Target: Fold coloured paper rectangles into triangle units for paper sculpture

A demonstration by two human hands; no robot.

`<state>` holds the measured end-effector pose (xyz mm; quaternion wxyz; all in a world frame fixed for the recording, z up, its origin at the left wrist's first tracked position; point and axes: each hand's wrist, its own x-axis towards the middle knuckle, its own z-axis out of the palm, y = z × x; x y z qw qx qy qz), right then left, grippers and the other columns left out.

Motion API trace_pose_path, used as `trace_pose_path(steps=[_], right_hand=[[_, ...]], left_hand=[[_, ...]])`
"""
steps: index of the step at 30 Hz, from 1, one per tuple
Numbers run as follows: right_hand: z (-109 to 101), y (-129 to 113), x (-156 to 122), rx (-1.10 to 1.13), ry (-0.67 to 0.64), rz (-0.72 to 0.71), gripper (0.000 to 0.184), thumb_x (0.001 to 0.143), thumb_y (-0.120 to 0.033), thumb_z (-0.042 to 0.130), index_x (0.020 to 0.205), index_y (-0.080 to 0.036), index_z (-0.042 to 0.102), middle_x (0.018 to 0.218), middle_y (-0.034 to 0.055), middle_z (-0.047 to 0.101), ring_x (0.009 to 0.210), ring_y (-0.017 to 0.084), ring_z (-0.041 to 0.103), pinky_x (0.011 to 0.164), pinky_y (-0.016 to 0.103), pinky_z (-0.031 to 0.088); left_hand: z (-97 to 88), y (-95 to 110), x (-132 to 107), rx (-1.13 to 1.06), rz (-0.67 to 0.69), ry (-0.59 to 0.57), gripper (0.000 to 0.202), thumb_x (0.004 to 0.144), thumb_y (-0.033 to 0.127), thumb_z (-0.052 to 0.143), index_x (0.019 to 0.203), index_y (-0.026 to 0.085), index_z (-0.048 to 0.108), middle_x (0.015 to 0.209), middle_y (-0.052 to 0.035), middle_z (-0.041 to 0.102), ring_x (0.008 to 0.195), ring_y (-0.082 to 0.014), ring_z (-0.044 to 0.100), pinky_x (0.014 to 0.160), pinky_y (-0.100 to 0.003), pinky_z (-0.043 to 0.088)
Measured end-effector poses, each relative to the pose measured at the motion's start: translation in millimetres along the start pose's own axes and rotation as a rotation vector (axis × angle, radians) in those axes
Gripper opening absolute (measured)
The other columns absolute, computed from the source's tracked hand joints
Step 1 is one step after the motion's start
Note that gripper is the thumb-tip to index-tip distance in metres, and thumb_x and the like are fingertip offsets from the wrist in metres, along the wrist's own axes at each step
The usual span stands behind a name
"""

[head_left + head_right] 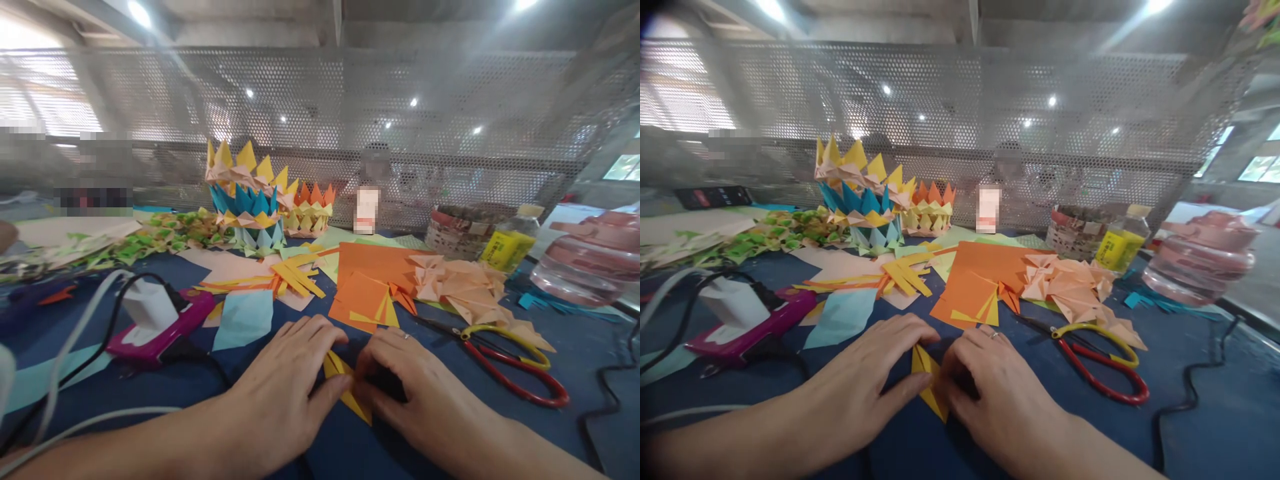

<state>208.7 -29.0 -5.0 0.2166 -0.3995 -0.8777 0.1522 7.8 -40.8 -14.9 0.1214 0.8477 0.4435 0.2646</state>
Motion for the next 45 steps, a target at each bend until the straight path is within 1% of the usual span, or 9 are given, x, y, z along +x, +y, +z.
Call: trace_pose_path(steps=[5,9,12,18,23,29,34,41,45], right_hand=[[-3,-3,0,-0.006,0.008,-0.011,0.017,0.077,-0.003,0.061,0.077,-0.020,0.057,0.079,-0.0022,0.061,0.078,0.015,0.056,0.073,0.028,0.042],[-6,-6,-1,0.020,-0.011,-0.020,0.016,0.080,-0.004,0.059,0.079,-0.020,0.057,0.080,-0.0010,0.062,0.078,0.015,0.056,0.070,0.027,0.043],[-8,-6,-4,0.052,-0.018,-0.030,0.016,0.086,-0.005,0.051,0.084,-0.020,0.057,0.082,0.0003,0.062,0.078,0.015,0.056,0.069,0.027,0.044],[-11,-6,-4,0.048,-0.056,-0.016,0.012,0.087,-0.009,0.054,0.085,-0.020,0.057,0.087,0.0007,0.061,0.083,0.016,0.056,0.073,0.029,0.044],[-9,-10,-3,0.033,-0.067,-0.013,0.009,0.084,-0.024,0.068,0.083,-0.021,0.060,0.088,0.0003,0.061,0.085,0.018,0.056,0.075,0.030,0.043],[-4,-14,-4,0.009,-0.073,0.027,0.017,0.075,-0.007,0.067,0.079,-0.020,0.058,0.082,-0.0012,0.060,0.079,0.017,0.055,0.071,0.029,0.041],[-4,-14,-6,0.037,-0.075,0.020,0.021,0.073,0.001,0.061,0.074,-0.019,0.056,0.081,-0.0010,0.060,0.080,0.016,0.055,0.073,0.029,0.042],[-4,-12,-5,0.060,-0.106,-0.005,0.023,0.081,-0.004,0.059,0.095,-0.022,0.061,0.096,0.0008,0.062,0.091,0.019,0.055,0.081,0.034,0.043],[-5,-10,-5,0.053,-0.106,-0.027,0.021,0.082,-0.004,0.058,0.093,-0.021,0.061,0.095,0.0010,0.062,0.091,0.019,0.055,0.082,0.034,0.043]], left_hand=[[-6.1,-1,8,-0.056,-0.091,-0.021,0.013,0.090,0.021,0.048,0.100,0.018,0.057,0.097,-0.0056,0.061,0.092,-0.0224,0.056,0.084,-0.040,0.045],[-10.5,2,15,-0.361,-0.201,-0.084,0.012,0.086,0.014,0.047,0.089,0.018,0.058,0.075,0.0008,0.058,0.069,-0.0147,0.055,0.063,-0.026,0.044],[-12.5,4,18,-0.560,-0.254,-0.092,0.011,0.084,0.013,0.047,0.089,0.016,0.057,0.073,0.0016,0.057,0.064,-0.0128,0.055,0.060,-0.023,0.044],[-20.0,8,18,-0.304,-0.195,-0.110,0.013,0.086,0.031,0.060,0.089,0.018,0.063,0.075,0.0016,0.058,0.065,-0.0137,0.051,0.057,-0.024,0.037],[-19.0,8,19,-0.276,-0.093,-0.040,0.019,0.094,0.021,0.045,0.086,0.016,0.061,0.081,-0.0004,0.061,0.073,-0.0138,0.055,0.066,-0.024,0.039],[-14.4,8,17,-0.285,-0.067,-0.075,0.017,0.093,0.019,0.046,0.084,0.016,0.061,0.078,0.0006,0.060,0.071,-0.0128,0.054,0.065,-0.022,0.039],[-16.2,10,17,-0.282,-0.103,-0.132,0.022,0.095,0.027,0.045,0.083,0.017,0.060,0.071,0.0021,0.060,0.063,-0.0117,0.052,0.057,-0.021,0.035],[-18.7,11,16,-0.287,-0.120,-0.131,0.030,0.097,0.030,0.037,0.078,0.016,0.055,0.066,0.0017,0.059,0.053,-0.0093,0.050,0.052,-0.020,0.034],[-19.9,13,14,-0.379,-0.176,-0.169,0.034,0.098,0.034,0.036,0.076,0.016,0.055,0.064,0.0027,0.056,0.045,-0.0064,0.042,0.044,-0.018,0.030]])
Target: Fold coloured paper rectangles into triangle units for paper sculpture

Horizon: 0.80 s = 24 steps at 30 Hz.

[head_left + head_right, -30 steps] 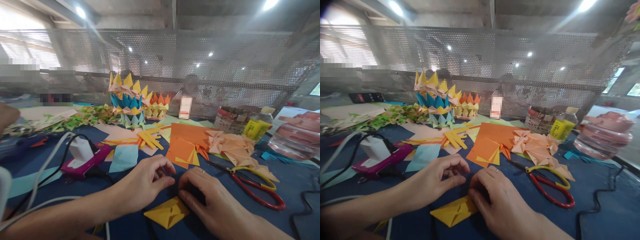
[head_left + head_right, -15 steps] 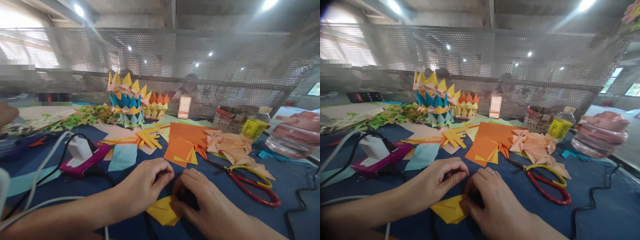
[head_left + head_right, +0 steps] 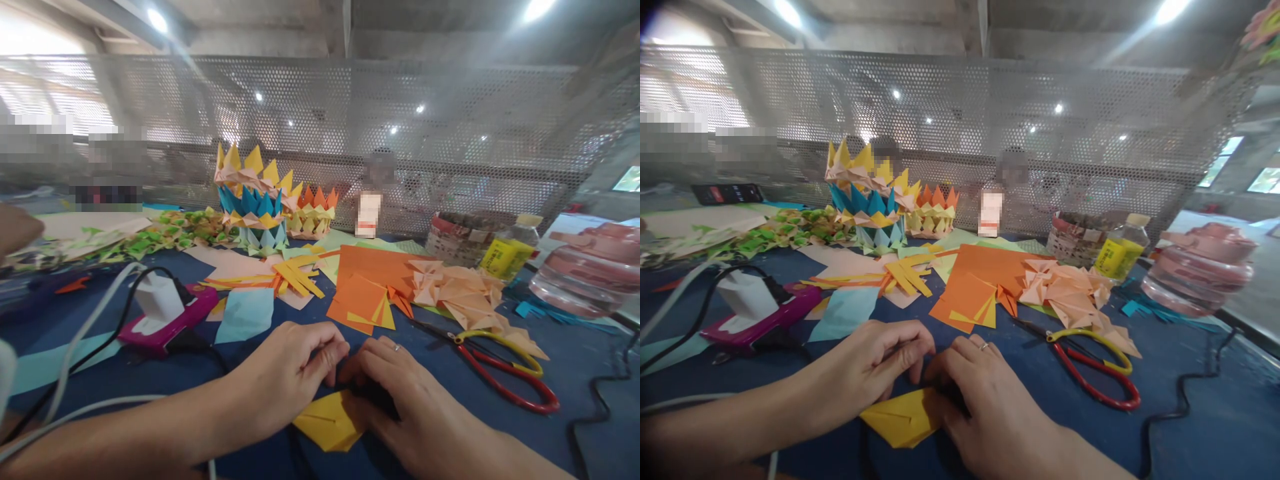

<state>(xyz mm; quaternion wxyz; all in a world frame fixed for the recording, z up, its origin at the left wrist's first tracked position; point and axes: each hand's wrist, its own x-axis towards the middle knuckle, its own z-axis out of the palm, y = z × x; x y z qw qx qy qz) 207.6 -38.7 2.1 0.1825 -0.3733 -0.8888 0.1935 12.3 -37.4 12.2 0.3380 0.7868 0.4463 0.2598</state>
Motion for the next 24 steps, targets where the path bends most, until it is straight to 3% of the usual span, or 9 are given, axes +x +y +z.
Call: trace_pose_path(steps=[5,8,12,15,17,21,24], right_hand=[[2,2,-3,-0.014,0.038,-0.015,0.017,0.079,-0.004,0.058,0.086,-0.019,0.059,0.090,0.0025,0.061,0.085,0.019,0.056,0.077,0.033,0.044],[2,2,-2,-0.007,0.072,-0.003,0.018,0.076,-0.001,0.058,0.079,-0.019,0.057,0.084,0.0018,0.061,0.080,0.018,0.056,0.071,0.030,0.044],[0,2,2,-0.002,0.132,0.083,0.018,0.078,-0.002,0.053,0.074,-0.019,0.054,0.076,0.0006,0.061,0.073,0.016,0.057,0.065,0.028,0.043],[-3,2,3,0.002,0.186,0.149,0.015,0.083,-0.009,0.050,0.074,-0.020,0.052,0.075,0.0006,0.060,0.071,0.016,0.057,0.063,0.028,0.044],[-5,0,2,0.015,0.189,0.151,0.014,0.086,-0.013,0.049,0.074,-0.021,0.051,0.073,0.0004,0.059,0.070,0.016,0.057,0.062,0.028,0.044],[-9,-5,-3,0.048,0.162,0.005,0.011,0.083,-0.010,0.050,0.081,-0.021,0.053,0.079,0.0008,0.060,0.074,0.016,0.058,0.067,0.028,0.048],[-12,-6,-4,0.024,0.224,-0.157,0.028,0.081,-0.005,0.048,0.101,-0.022,0.055,0.094,0.0041,0.062,0.089,0.016,0.059,0.079,0.028,0.050]], left_hand=[[2.2,1,-1,-0.185,-0.041,-0.054,0.018,0.089,0.035,0.055,0.093,0.017,0.058,0.074,0.0023,0.059,0.053,-0.0081,0.048,0.046,-0.018,0.033],[1.9,1,-2,-0.255,-0.063,-0.113,0.028,0.079,0.031,0.067,0.102,0.018,0.056,0.073,0.0026,0.058,0.061,-0.0117,0.054,0.052,-0.020,0.040],[-1.0,-2,0,-0.276,-0.071,-0.085,0.037,0.074,0.025,0.069,0.108,0.019,0.055,0.082,0.0009,0.060,0.065,-0.0123,0.054,0.057,-0.022,0.042],[-3.1,-6,6,-0.487,-0.093,-0.071,0.040,0.070,0.023,0.070,0.107,0.016,0.054,0.099,-0.0035,0.061,0.073,-0.0128,0.057,0.063,-0.023,0.046],[-4.1,-8,10,-0.594,-0.128,-0.054,0.038,0.070,0.024,0.071,0.104,0.015,0.055,0.093,-0.0037,0.063,0.079,-0.0153,0.060,0.071,-0.026,0.047],[-5.6,-10,16,-0.672,-0.197,-0.018,0.033,0.071,0.027,0.072,0.097,0.014,0.056,0.080,-0.0017,0.064,0.075,-0.0150,0.061,0.074,-0.027,0.045],[-5.3,-11,16,-0.707,-0.222,-0.055,0.032,0.070,0.026,0.071,0.096,0.013,0.057,0.080,-0.0016,0.064,0.074,-0.0144,0.060,0.071,-0.026,0.042]])
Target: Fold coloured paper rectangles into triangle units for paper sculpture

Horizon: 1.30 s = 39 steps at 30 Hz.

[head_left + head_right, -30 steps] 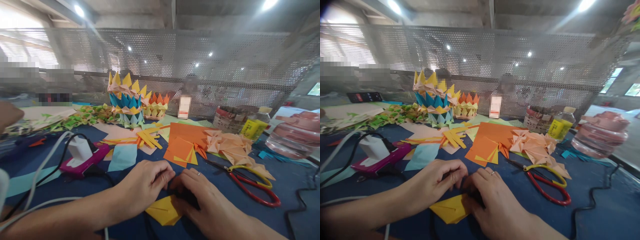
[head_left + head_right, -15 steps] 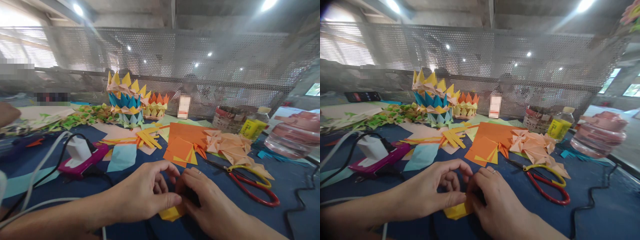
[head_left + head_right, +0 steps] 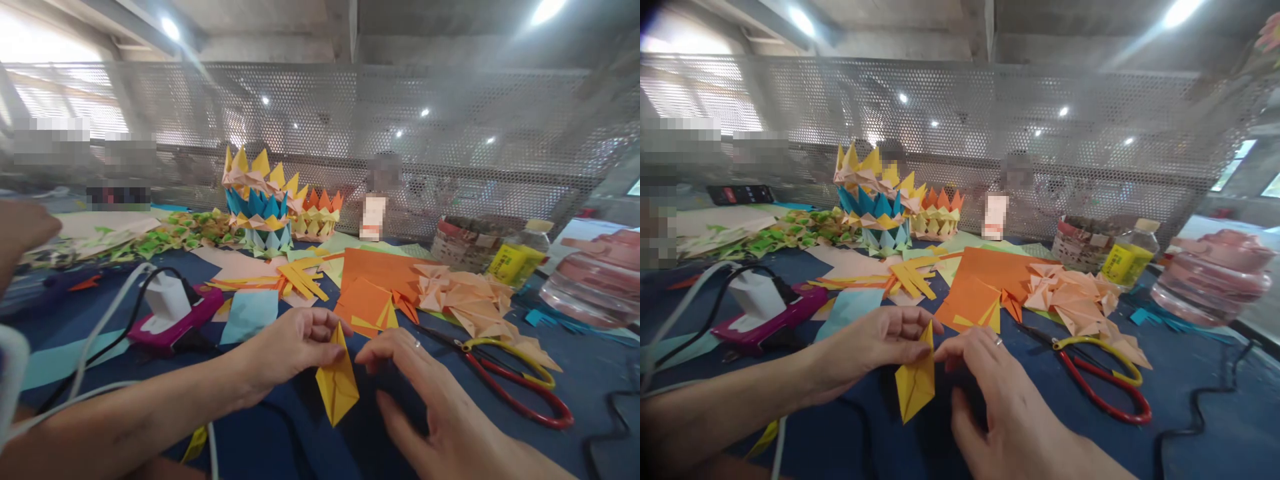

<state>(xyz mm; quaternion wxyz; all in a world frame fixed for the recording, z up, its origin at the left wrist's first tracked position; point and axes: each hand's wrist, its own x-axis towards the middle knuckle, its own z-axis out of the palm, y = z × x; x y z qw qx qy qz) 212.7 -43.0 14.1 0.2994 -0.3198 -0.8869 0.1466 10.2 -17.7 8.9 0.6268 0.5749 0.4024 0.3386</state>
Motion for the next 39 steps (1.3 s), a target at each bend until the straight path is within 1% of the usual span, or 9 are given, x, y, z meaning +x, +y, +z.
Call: trace_pose_path(steps=[6,12,15,19,24,31,33,36,39], right_hand=[[-3,6,-1,-0.210,-0.058,-0.254,0.021,0.086,-0.009,0.057,0.089,-0.027,0.067,0.098,0.0013,0.064,0.093,0.016,0.058,0.084,0.028,0.047],[0,4,-6,-0.344,-0.029,-0.413,0.030,0.098,-0.013,0.041,0.079,-0.021,0.063,0.093,0.0004,0.068,0.089,0.014,0.057,0.082,0.025,0.046],[1,3,-7,-0.449,-0.070,-0.388,0.026,0.095,-0.011,0.047,0.074,-0.020,0.060,0.089,0.0014,0.068,0.088,0.016,0.058,0.083,0.027,0.047],[4,5,-9,-0.448,-0.063,-0.321,0.025,0.092,-0.008,0.047,0.076,-0.019,0.062,0.086,0.0043,0.067,0.089,0.020,0.058,0.082,0.030,0.049],[2,7,-8,-0.398,-0.079,-0.311,0.035,0.095,-0.008,0.036,0.076,-0.019,0.063,0.080,0.0058,0.067,0.080,0.018,0.060,0.079,0.031,0.053],[-1,7,-4,-0.321,-0.136,-0.253,0.033,0.094,-0.006,0.037,0.077,-0.019,0.063,0.086,0.0068,0.068,0.081,0.019,0.061,0.075,0.029,0.053],[-1,10,-4,-0.321,-0.144,-0.246,0.031,0.094,-0.006,0.039,0.081,-0.019,0.064,0.087,0.0069,0.068,0.082,0.019,0.061,0.075,0.029,0.052],[2,17,-5,-0.312,-0.140,-0.264,0.033,0.095,-0.007,0.038,0.083,-0.020,0.066,0.083,0.0056,0.068,0.079,0.018,0.062,0.075,0.029,0.052],[4,22,-4,-0.272,-0.124,-0.250,0.029,0.094,-0.010,0.043,0.080,-0.021,0.066,0.082,0.0051,0.068,0.077,0.017,0.061,0.072,0.027,0.052]], left_hand=[[1.9,-5,0,0.055,0.004,-0.128,0.039,0.068,0.026,0.072,0.101,0.012,0.060,0.084,-0.0025,0.065,0.077,-0.0144,0.059,0.074,-0.025,0.043],[2.7,-9,1,0.203,0.040,-0.105,0.038,0.079,0.030,0.064,0.111,0.011,0.057,0.090,-0.0052,0.066,0.080,-0.0165,0.062,0.073,-0.026,0.044],[2.1,-12,1,0.354,0.186,0.043,0.026,0.088,0.029,0.053,0.108,0.013,0.057,0.092,-0.0055,0.067,0.081,-0.0170,0.063,0.073,-0.027,0.047],[-1.3,-20,-4,0.785,0.536,0.222,0.020,0.092,0.012,0.040,0.093,0.016,0.060,0.089,-0.0036,0.064,0.084,-0.0165,0.061,0.077,-0.029,0.046],[-3.2,-29,-11,0.937,0.699,0.093,0.031,0.086,-0.001,0.038,0.095,0.018,0.061,0.094,-0.0022,0.065,0.089,-0.0150,0.058,0.081,-0.027,0.045],[-2.0,-26,-19,1.022,0.848,0.002,0.033,0.085,0.001,0.039,0.102,0.015,0.063,0.102,-0.0044,0.066,0.091,-0.0169,0.058,0.082,-0.028,0.047],[-1.2,-22,-23,1.082,0.939,0.016,0.033,0.091,0.007,0.034,0.100,0.016,0.064,0.102,-0.0042,0.068,0.089,-0.0172,0.060,0.081,-0.029,0.048],[1.4,-18,-28,1.196,0.933,0.119,0.039,0.100,0.014,0.027,0.098,0.015,0.066,0.098,-0.0042,0.071,0.087,-0.0176,0.062,0.078,-0.029,0.049],[3.4,-18,-32,1.216,0.950,0.120,0.042,0.102,0.015,0.025,0.095,0.015,0.067,0.096,-0.0033,0.072,0.087,-0.0166,0.063,0.079,-0.027,0.049]])
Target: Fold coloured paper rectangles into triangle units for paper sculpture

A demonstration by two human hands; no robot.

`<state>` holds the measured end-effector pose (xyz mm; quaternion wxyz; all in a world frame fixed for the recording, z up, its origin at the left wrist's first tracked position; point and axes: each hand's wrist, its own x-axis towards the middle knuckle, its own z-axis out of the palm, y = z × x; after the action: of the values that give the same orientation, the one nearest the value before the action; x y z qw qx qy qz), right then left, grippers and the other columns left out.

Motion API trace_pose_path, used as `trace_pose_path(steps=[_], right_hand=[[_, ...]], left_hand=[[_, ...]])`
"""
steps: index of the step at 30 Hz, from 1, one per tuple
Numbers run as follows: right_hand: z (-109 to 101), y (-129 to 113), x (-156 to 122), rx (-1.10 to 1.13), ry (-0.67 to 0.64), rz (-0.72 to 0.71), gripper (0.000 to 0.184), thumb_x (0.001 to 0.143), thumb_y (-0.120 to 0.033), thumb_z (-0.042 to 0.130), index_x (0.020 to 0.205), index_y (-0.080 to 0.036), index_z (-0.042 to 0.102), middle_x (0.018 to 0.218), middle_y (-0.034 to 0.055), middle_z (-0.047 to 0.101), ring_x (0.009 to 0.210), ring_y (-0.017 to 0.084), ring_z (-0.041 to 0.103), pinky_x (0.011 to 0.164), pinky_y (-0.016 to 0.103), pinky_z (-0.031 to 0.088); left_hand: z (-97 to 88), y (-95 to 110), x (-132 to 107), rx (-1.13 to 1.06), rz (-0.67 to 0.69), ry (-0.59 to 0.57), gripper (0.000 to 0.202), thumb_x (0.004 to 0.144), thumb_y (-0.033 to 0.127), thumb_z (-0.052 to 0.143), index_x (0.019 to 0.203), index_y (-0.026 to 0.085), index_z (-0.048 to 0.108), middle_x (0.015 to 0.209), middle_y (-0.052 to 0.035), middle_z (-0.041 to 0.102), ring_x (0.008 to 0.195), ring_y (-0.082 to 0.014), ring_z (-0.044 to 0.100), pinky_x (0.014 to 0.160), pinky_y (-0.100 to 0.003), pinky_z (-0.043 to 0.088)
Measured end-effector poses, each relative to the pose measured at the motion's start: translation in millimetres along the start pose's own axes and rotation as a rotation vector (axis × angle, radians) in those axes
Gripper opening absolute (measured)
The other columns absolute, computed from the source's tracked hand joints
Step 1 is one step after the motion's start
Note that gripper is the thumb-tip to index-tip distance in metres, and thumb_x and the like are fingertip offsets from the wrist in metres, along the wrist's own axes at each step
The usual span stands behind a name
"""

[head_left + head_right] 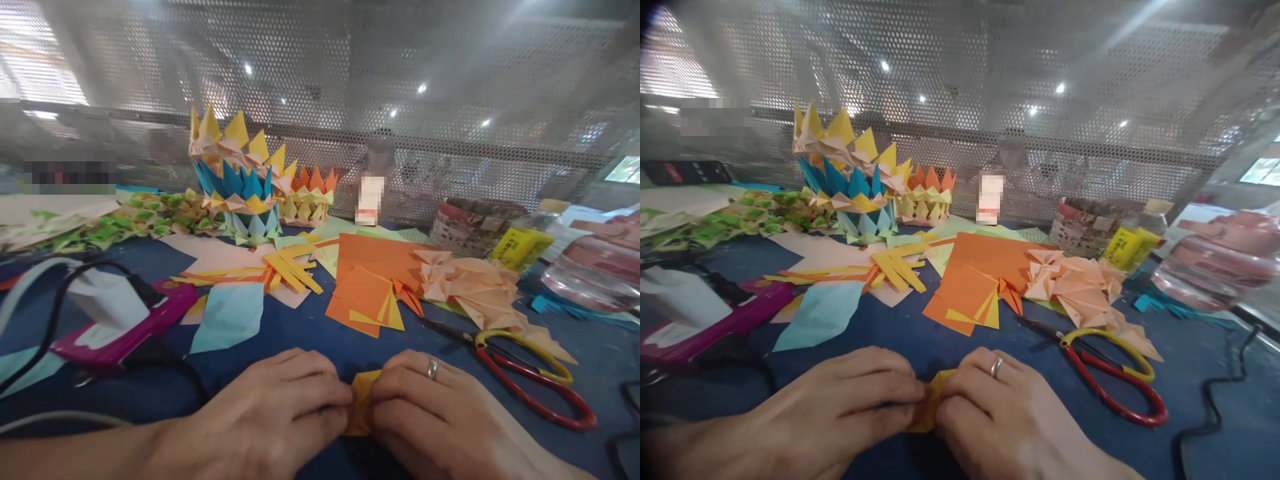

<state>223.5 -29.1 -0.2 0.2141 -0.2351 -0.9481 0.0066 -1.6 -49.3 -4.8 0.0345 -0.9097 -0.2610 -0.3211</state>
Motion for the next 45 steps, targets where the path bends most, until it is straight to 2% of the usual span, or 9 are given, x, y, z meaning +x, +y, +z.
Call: trace_pose_path(steps=[6,12,16,21,27,30,34,41,45], right_hand=[[-1,3,5,0.195,0.028,0.119,0.015,0.086,-0.010,0.061,0.077,-0.020,0.067,0.077,0.0017,0.066,0.073,0.014,0.059,0.067,0.024,0.050],[3,3,7,0.277,0.028,0.186,0.015,0.085,-0.009,0.061,0.077,-0.020,0.066,0.078,0.0010,0.065,0.073,0.013,0.060,0.070,0.024,0.049],[6,1,6,0.288,-0.019,0.314,0.013,0.083,-0.011,0.063,0.075,-0.021,0.063,0.078,-0.0002,0.064,0.073,0.013,0.059,0.069,0.026,0.048],[7,-5,5,0.224,-0.040,0.404,0.015,0.084,-0.012,0.061,0.073,-0.022,0.058,0.077,-0.0013,0.063,0.073,0.015,0.057,0.069,0.028,0.046],[9,-12,8,0.151,-0.052,0.462,0.018,0.083,-0.006,0.055,0.073,-0.022,0.053,0.081,-0.0011,0.061,0.079,0.016,0.057,0.078,0.032,0.044],[10,-13,8,0.152,-0.065,0.471,0.019,0.082,-0.006,0.055,0.072,-0.022,0.052,0.079,-0.0014,0.060,0.079,0.016,0.056,0.079,0.033,0.043],[10,-12,9,0.170,-0.057,0.479,0.020,0.080,-0.005,0.055,0.072,-0.022,0.052,0.078,-0.0025,0.060,0.076,0.015,0.056,0.079,0.032,0.043],[9,-12,10,0.182,-0.048,0.480,0.020,0.079,-0.004,0.056,0.071,-0.022,0.052,0.073,-0.0033,0.059,0.072,0.014,0.056,0.071,0.028,0.043],[10,-12,10,0.164,-0.044,0.471,0.020,0.078,-0.004,0.056,0.069,-0.021,0.051,0.073,-0.0027,0.059,0.071,0.014,0.055,0.068,0.028,0.043]], left_hand=[[7.8,-2,-7,-0.078,-0.025,0.087,0.039,0.103,0.016,0.030,0.091,0.015,0.067,0.089,-0.0007,0.072,0.087,-0.0142,0.063,0.081,-0.023,0.047],[8.2,-6,-10,-0.120,0.008,0.118,0.041,0.103,0.016,0.028,0.089,0.014,0.067,0.086,-0.0015,0.072,0.085,-0.0138,0.063,0.084,-0.023,0.046],[6.6,-11,-9,-0.170,0.041,-0.038,0.046,0.104,0.018,0.022,0.093,0.014,0.067,0.088,-0.0035,0.071,0.086,-0.0154,0.062,0.087,-0.026,0.046],[9.3,-15,-10,-0.199,0.014,-0.090,0.055,0.103,0.022,0.013,0.087,0.014,0.065,0.081,-0.0061,0.067,0.080,-0.0180,0.059,0.081,-0.028,0.047],[5.4,-15,-9,-0.159,0.019,-0.107,0.057,0.103,0.023,0.011,0.081,0.016,0.063,0.079,-0.0066,0.067,0.076,-0.0178,0.057,0.080,-0.029,0.047],[0.7,-14,-6,-0.140,0.037,-0.115,0.054,0.103,0.023,0.011,0.094,0.015,0.064,0.079,-0.0062,0.068,0.076,-0.0178,0.059,0.082,-0.028,0.047],[2.2,-13,-6,-0.102,0.041,-0.094,0.038,0.101,0.017,0.026,0.106,0.014,0.063,0.082,-0.0060,0.069,0.080,-0.0181,0.061,0.083,-0.028,0.048],[10.0,-12,-7,-0.163,-0.039,-0.052,0.037,0.100,0.016,0.031,0.097,0.021,0.068,0.082,-0.0030,0.068,0.080,-0.0155,0.063,0.081,-0.025,0.050],[11.7,-14,-2,-0.224,-0.056,-0.079,0.031,0.098,0.015,0.036,0.095,0.021,0.067,0.081,-0.0026,0.068,0.078,-0.0144,0.063,0.077,-0.023,0.050]])
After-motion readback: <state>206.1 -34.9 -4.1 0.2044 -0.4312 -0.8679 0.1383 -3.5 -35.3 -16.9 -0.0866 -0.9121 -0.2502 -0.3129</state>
